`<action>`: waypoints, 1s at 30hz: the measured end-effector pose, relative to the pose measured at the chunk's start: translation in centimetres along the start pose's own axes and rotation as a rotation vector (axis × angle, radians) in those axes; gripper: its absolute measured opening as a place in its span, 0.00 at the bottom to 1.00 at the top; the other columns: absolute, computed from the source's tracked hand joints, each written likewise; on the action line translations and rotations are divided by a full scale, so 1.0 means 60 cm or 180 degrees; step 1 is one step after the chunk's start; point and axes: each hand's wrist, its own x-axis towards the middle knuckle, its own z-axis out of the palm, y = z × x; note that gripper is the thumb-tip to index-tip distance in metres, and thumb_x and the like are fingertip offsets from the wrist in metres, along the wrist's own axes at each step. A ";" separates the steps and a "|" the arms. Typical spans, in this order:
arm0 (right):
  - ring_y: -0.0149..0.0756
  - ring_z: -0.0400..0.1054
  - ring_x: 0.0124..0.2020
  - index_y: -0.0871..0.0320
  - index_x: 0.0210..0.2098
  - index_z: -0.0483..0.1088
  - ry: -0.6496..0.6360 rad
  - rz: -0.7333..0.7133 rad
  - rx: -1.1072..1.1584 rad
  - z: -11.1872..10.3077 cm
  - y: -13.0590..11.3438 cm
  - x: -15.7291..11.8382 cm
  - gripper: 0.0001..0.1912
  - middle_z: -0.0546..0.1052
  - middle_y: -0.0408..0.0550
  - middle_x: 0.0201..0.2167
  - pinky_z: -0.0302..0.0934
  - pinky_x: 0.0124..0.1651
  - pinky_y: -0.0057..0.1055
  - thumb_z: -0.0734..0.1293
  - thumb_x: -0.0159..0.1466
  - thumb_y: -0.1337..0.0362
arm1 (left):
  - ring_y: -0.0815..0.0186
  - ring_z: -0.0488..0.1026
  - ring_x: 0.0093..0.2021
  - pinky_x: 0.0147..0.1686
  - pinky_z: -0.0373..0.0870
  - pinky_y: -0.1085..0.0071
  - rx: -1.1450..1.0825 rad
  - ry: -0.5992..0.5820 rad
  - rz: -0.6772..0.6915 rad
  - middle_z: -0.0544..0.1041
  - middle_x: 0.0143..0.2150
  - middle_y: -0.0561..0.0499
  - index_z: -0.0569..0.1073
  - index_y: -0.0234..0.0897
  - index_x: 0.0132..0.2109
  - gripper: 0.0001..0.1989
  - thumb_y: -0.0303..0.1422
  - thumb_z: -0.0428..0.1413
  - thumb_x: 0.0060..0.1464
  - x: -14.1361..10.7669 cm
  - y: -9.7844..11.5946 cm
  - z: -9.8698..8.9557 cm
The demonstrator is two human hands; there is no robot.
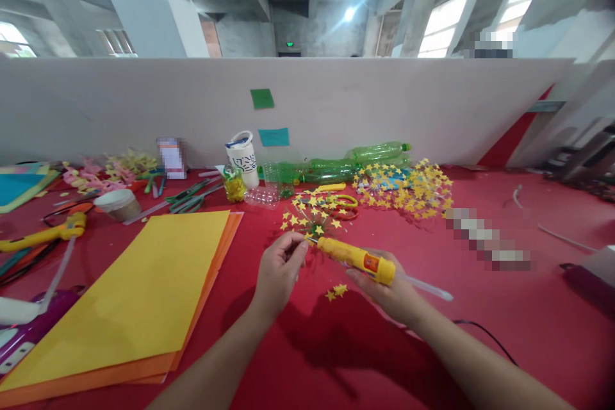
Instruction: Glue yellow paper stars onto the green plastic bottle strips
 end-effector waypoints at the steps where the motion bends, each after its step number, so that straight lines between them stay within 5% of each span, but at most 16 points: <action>1: 0.33 0.63 0.23 0.55 0.29 0.68 0.0010 -0.0007 0.0005 0.000 0.000 0.000 0.09 0.71 0.44 0.22 0.61 0.24 0.28 0.64 0.58 0.57 | 0.76 0.56 0.15 0.15 0.54 0.79 -0.0001 -0.0006 -0.0006 0.63 0.18 0.59 0.67 0.37 0.31 0.07 0.36 0.51 0.52 0.000 0.000 0.000; 24: 0.30 0.59 0.20 0.54 0.26 0.66 -0.0057 -0.0111 0.0065 -0.002 -0.024 0.005 0.09 0.67 0.41 0.21 0.56 0.20 0.27 0.63 0.58 0.58 | 0.76 0.56 0.15 0.15 0.53 0.79 0.0046 -0.0022 0.0006 0.62 0.18 0.60 0.67 0.38 0.31 0.07 0.37 0.51 0.53 0.001 -0.004 -0.001; 30: 0.30 0.58 0.20 0.56 0.24 0.65 -0.0280 -0.0277 -0.0407 -0.013 -0.044 0.012 0.11 0.66 0.42 0.19 0.55 0.21 0.28 0.63 0.60 0.57 | 0.74 0.59 0.19 0.20 0.57 0.78 0.0455 0.0078 0.0295 0.64 0.21 0.58 0.69 0.39 0.34 0.07 0.37 0.51 0.54 0.000 -0.008 -0.005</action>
